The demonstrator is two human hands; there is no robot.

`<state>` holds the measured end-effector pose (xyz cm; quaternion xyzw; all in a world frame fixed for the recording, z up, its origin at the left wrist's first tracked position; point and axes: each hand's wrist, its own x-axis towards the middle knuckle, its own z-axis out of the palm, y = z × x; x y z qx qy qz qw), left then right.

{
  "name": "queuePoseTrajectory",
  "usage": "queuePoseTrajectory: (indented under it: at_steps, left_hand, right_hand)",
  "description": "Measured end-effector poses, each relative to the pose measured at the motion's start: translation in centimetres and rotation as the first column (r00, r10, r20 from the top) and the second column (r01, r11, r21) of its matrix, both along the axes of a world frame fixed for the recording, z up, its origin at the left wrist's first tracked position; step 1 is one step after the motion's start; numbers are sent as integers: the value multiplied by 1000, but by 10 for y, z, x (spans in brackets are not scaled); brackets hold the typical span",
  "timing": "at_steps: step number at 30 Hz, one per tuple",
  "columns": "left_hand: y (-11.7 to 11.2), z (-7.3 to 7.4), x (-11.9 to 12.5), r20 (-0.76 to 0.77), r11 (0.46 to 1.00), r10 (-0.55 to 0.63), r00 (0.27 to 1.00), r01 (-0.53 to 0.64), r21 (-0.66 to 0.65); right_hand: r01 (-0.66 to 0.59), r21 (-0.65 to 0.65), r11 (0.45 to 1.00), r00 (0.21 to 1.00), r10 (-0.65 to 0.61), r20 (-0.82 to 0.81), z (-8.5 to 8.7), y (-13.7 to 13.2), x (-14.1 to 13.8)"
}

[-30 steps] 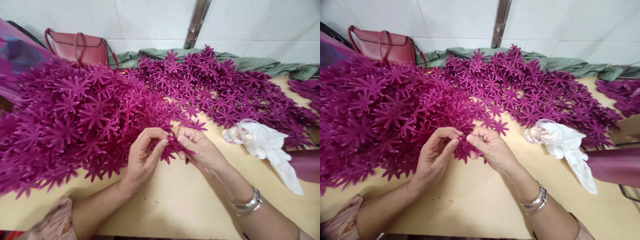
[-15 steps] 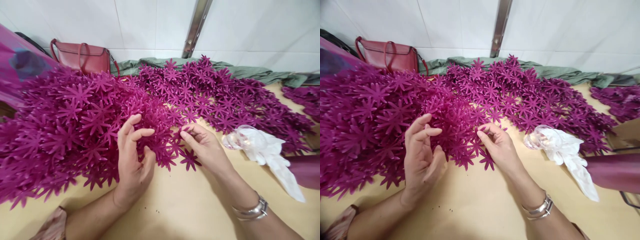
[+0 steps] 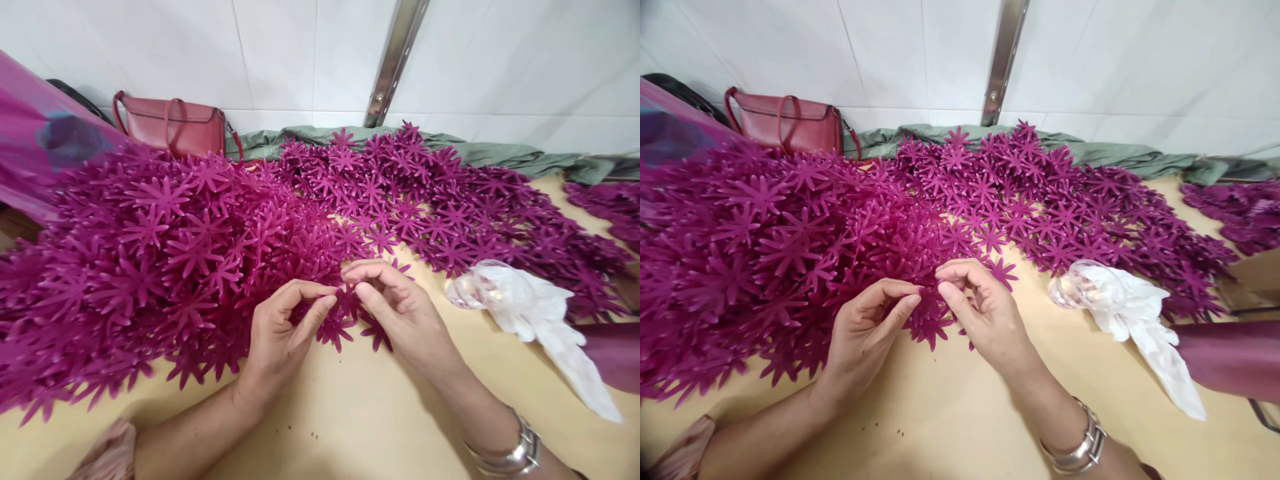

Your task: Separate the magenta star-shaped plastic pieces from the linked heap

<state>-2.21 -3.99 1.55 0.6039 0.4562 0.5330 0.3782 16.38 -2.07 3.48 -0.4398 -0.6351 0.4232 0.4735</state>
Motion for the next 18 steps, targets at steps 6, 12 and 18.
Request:
queuePoseTrajectory:
  at_steps: [6,12,18]
  left_hand:
    - [1,3,1,152,985,57,987,-31,-167]
    - [3,2,4,287,957,-66,956,142,-251]
    - [4,4,3,262,958,-50,964,120,-259]
  right_hand:
    - [83,230,970,996,-91,24,-8,-8,-6]
    - [53,-109,993,987,-69,-146,-9,-11,-15]
    - [123,93,988,989,-114,-96,-12,-10,-16]
